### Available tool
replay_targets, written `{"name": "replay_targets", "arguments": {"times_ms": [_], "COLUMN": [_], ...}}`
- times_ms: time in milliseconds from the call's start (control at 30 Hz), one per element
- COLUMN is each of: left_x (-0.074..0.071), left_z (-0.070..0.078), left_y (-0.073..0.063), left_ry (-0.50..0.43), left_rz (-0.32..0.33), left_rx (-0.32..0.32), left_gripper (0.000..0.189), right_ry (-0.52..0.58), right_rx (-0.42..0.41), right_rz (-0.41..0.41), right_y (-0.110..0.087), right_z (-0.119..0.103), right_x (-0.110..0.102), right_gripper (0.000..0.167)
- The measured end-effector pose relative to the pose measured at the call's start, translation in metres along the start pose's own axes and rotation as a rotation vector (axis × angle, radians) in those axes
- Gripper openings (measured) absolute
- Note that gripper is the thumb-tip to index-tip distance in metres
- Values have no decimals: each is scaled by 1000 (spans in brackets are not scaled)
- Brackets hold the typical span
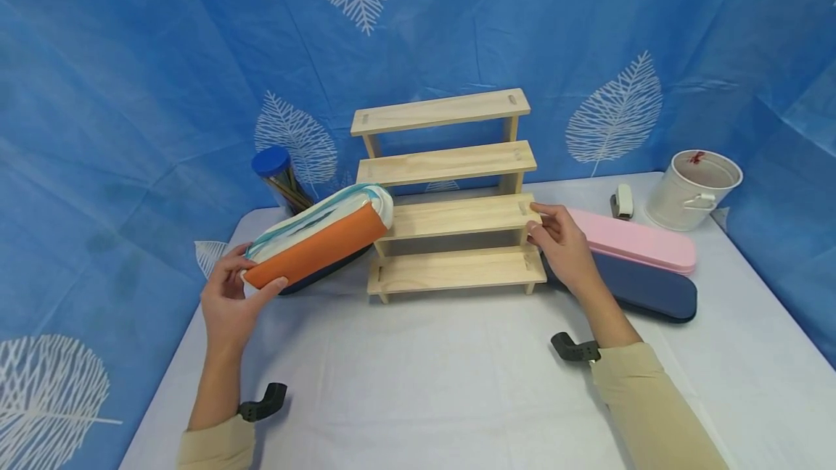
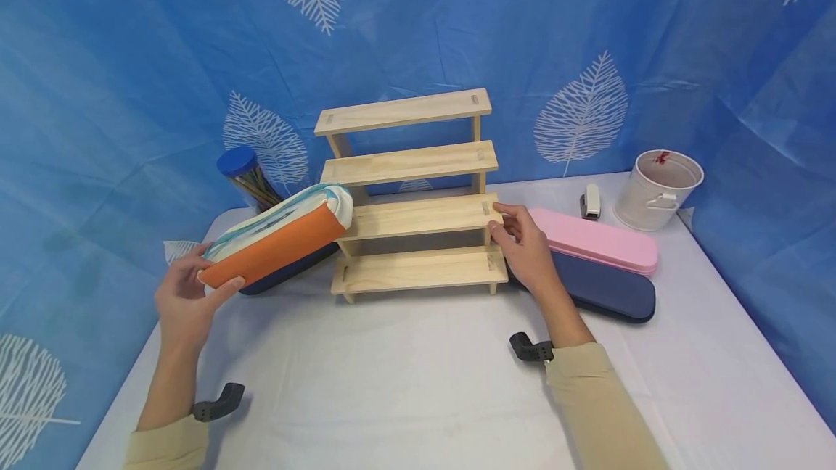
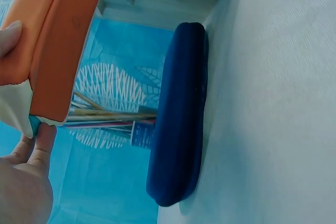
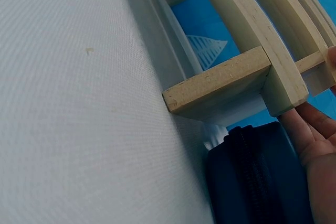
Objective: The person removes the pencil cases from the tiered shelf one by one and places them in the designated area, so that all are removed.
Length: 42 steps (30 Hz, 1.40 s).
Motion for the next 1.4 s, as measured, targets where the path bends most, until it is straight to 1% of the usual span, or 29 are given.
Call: {"name": "replay_targets", "arguments": {"times_ms": [267,500,633,933,1100,1267,1400], "left_x": [-13,-22,-28,-47,-54,-62,-68], "left_z": [-3,-3,-4,-13,-14,-16,-17], "left_y": [-5,-10,-16,-32,-36,-40,-43], "left_ry": [28,8,-2,4,36,26,15], "left_rz": [1,6,10,56,61,76,79], "left_rx": [7,12,11,-52,-42,-46,-35], "left_gripper": [45,44,44,45,44,46,47], "right_ry": [0,9,12,18,14,11,13], "right_rx": [-9,-11,-15,-16,-13,-9,-7], "right_rz": [1,-4,-4,-3,-4,-3,-5], "right_y": [0,0,-1,0,0,0,0], "right_z": [0,1,0,2,3,3,3], "right_x": [1,0,0,0,-1,-1,0], "right_gripper": [43,43,43,43,43,43,43]}}
Point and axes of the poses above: each hand's wrist, its own y-axis towards the middle knuckle, its own x-axis out of the palm, z = x × y, the point moved 7 cm from there along y, towards the middle knuckle, and after that the axes turned 4 degrees about x, right-handed, at the moved point
